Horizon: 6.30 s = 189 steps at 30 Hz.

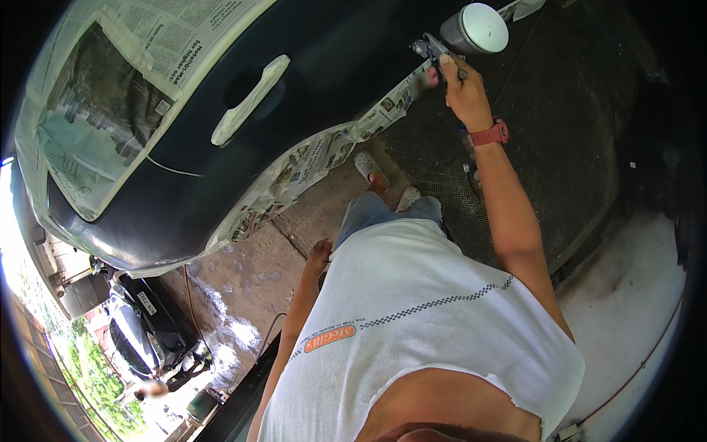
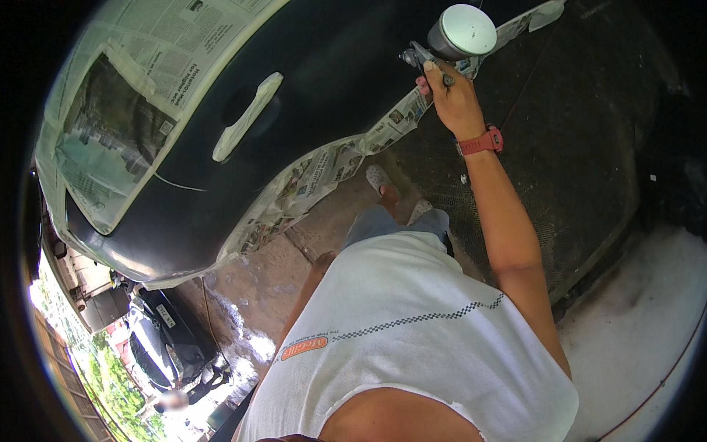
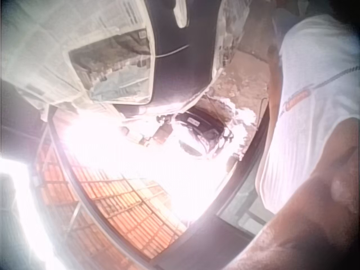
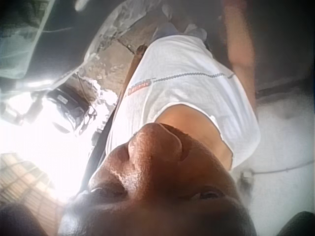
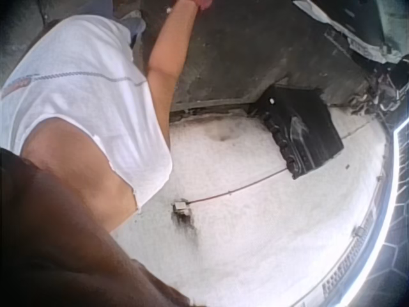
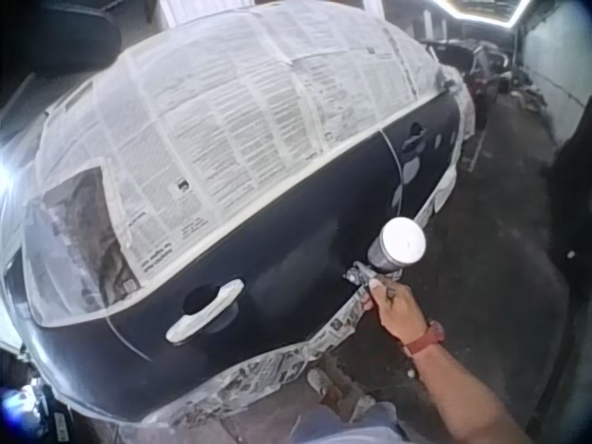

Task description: The person uses a spray gun to apply white paint to the hood of a black car. The car is partially covered with newspaper to protect surrounding areas. The person moves around the vehicle to ensure even coverage and occasionally touches the surface to check the paint application.

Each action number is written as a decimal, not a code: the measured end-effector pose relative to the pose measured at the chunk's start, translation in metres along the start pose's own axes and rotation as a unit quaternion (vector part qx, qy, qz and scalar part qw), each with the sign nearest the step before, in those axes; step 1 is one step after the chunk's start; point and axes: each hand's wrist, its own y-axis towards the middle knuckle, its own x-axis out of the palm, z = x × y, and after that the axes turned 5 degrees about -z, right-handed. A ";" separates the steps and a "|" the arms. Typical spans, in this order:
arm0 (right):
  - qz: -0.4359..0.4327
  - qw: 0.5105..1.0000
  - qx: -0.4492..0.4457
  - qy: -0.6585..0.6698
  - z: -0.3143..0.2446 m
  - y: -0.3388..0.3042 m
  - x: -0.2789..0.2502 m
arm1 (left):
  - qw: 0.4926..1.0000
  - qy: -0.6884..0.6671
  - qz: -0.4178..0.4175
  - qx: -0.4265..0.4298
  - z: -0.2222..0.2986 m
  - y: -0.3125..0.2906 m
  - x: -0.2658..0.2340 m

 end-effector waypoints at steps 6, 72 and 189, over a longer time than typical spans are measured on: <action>-0.024 0.998 -0.049 0.029 -0.003 -0.010 0.016 | 0.998 -0.056 0.027 -0.004 0.003 -0.002 0.010; -0.055 0.994 -0.087 0.028 0.032 -0.001 -0.011 | 0.988 0.080 -0.099 0.089 0.093 0.047 0.023; -0.161 0.985 -0.054 0.030 0.119 0.249 -0.356 | 0.830 0.464 0.269 0.154 0.671 0.148 0.251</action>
